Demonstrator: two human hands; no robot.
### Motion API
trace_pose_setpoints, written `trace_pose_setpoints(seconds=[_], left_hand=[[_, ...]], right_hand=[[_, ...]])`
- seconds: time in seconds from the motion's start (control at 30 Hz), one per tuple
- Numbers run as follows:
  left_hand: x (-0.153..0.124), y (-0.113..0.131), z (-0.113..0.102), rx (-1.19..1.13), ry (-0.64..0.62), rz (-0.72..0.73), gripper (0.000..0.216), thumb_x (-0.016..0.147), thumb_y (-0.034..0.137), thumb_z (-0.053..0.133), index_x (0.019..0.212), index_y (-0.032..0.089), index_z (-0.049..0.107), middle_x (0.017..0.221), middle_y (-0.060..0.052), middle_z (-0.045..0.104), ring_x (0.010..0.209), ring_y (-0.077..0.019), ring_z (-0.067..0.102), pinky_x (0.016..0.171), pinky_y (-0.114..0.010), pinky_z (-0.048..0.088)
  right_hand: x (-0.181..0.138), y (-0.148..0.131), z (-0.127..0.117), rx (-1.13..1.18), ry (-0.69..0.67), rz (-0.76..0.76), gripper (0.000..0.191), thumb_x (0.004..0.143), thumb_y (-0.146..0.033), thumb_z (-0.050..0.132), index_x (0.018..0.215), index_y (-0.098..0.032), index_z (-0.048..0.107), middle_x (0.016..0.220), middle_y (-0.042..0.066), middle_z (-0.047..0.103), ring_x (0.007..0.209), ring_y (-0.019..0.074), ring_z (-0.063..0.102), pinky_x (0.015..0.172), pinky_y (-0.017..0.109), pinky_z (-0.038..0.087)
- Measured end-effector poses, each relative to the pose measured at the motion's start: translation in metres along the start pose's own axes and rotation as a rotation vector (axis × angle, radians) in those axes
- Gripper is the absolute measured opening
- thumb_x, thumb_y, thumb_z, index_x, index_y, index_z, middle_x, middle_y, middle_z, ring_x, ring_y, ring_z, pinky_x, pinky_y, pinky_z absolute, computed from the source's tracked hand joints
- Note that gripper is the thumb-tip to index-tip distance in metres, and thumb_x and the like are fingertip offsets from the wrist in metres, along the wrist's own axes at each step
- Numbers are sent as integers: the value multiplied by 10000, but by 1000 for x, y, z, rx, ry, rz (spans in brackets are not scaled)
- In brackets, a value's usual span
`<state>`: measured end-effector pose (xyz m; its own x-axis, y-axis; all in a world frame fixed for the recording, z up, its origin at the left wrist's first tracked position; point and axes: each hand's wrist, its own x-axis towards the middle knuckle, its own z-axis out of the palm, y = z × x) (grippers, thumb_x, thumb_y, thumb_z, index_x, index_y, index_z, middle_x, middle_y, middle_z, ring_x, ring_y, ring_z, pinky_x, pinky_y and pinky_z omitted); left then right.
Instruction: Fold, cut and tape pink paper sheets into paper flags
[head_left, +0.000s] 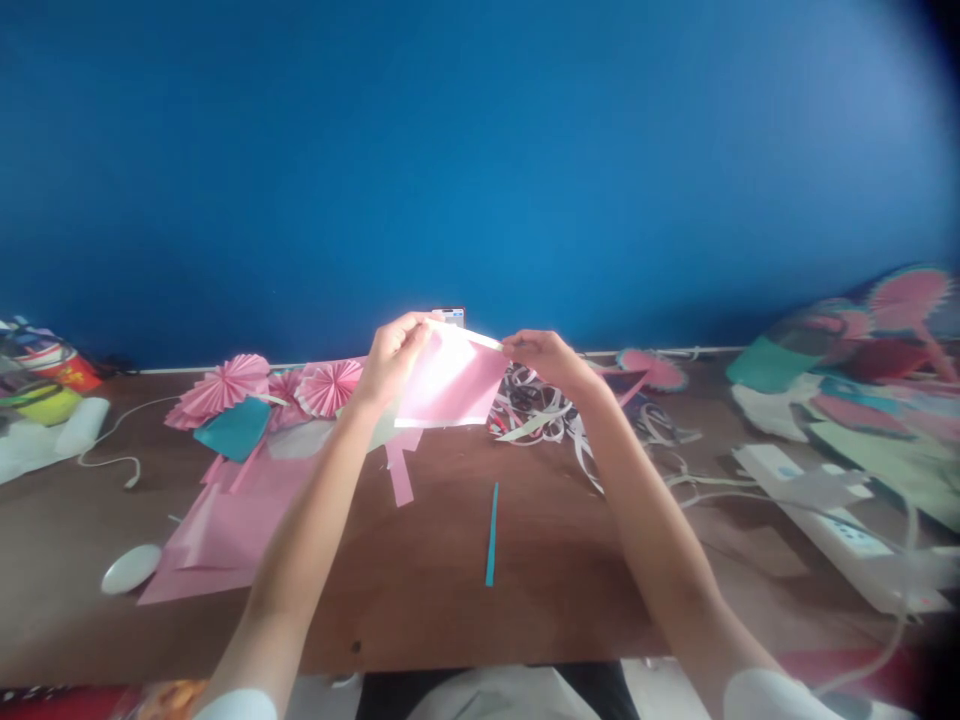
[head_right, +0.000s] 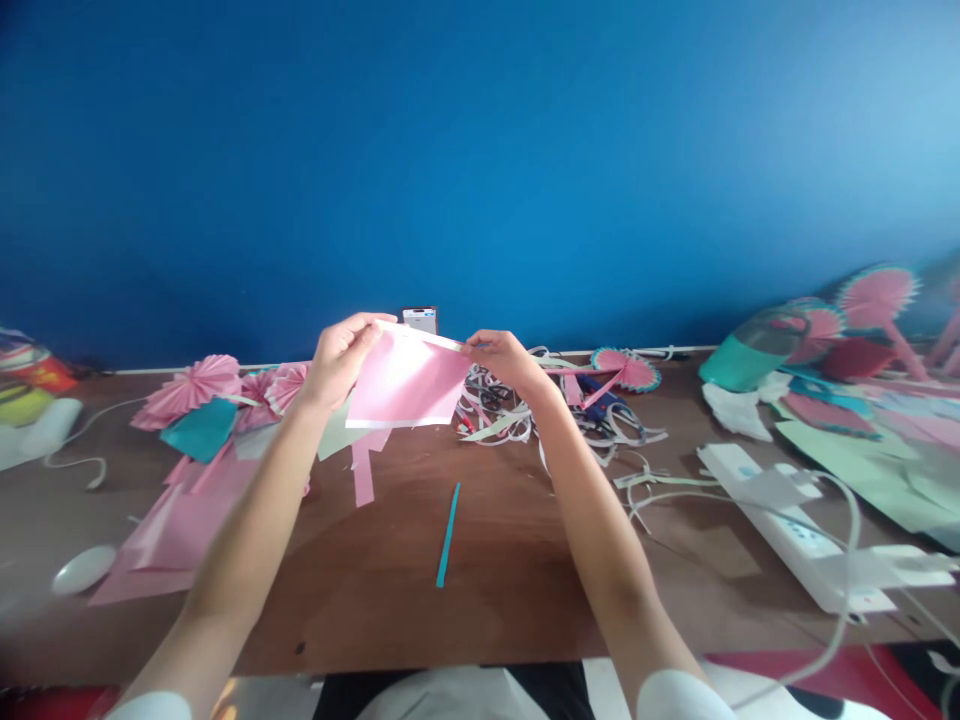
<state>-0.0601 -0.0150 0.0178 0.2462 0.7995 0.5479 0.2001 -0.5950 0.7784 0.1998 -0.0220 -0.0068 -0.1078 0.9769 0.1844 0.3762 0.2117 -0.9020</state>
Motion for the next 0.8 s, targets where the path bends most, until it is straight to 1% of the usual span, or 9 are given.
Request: trace_pose_setpoints(seconds=[0.1,0.23,0.4,0.5,0.63,0.7,0.8], left_hand=[[0,0,0,-16,7,2,439,923,518,535,1108,153,696,984,-90,713,794,-159,616,645,-229,451],[1,0,-1,-29,15,5,433,921,508,544,1119,156,698,1023,-98,718,879,-175,634,723,-236,473],[2,1,-3,13,24,20,437,917,516,541,1104,156,705,1046,-101,719,913,-185,634,762,-246,475],[2,2,-5,31,24,26,425,921,507,536,1099,158,702,1030,-94,719,871,-175,625,732,-245,465],[1,3,-8,57,27,37,413,934,496,517,1100,168,703,978,-76,712,734,-142,575,618,-236,412],[1,4,-10,76,22,32,417,939,499,504,1116,177,701,906,-61,697,650,-127,527,556,-236,367],[1,6,-13,106,14,27,406,943,492,500,1121,185,698,764,-34,636,575,-115,462,509,-238,313]], right_hand=[[-1,-2,0,0,0,-29,329,804,-505,662,828,-177,681,611,-26,510,475,65,348,456,236,216],[0,0,1,26,-7,-62,337,797,-510,666,830,-175,679,624,-9,540,499,77,391,458,234,219],[1,1,3,45,13,-69,352,774,-513,668,804,-162,678,582,-10,541,476,68,333,456,235,201],[0,-3,2,45,19,-69,361,745,-508,682,783,-149,691,614,13,593,491,77,368,459,239,225],[-3,-10,2,18,61,-86,332,733,-457,688,764,-127,714,633,29,618,504,81,381,466,245,256],[-4,-12,3,7,79,-101,320,731,-436,689,764,-119,723,630,28,618,503,79,379,469,246,269],[-6,-14,3,2,108,-125,312,732,-421,688,771,-114,736,621,27,613,508,85,398,477,249,290]])
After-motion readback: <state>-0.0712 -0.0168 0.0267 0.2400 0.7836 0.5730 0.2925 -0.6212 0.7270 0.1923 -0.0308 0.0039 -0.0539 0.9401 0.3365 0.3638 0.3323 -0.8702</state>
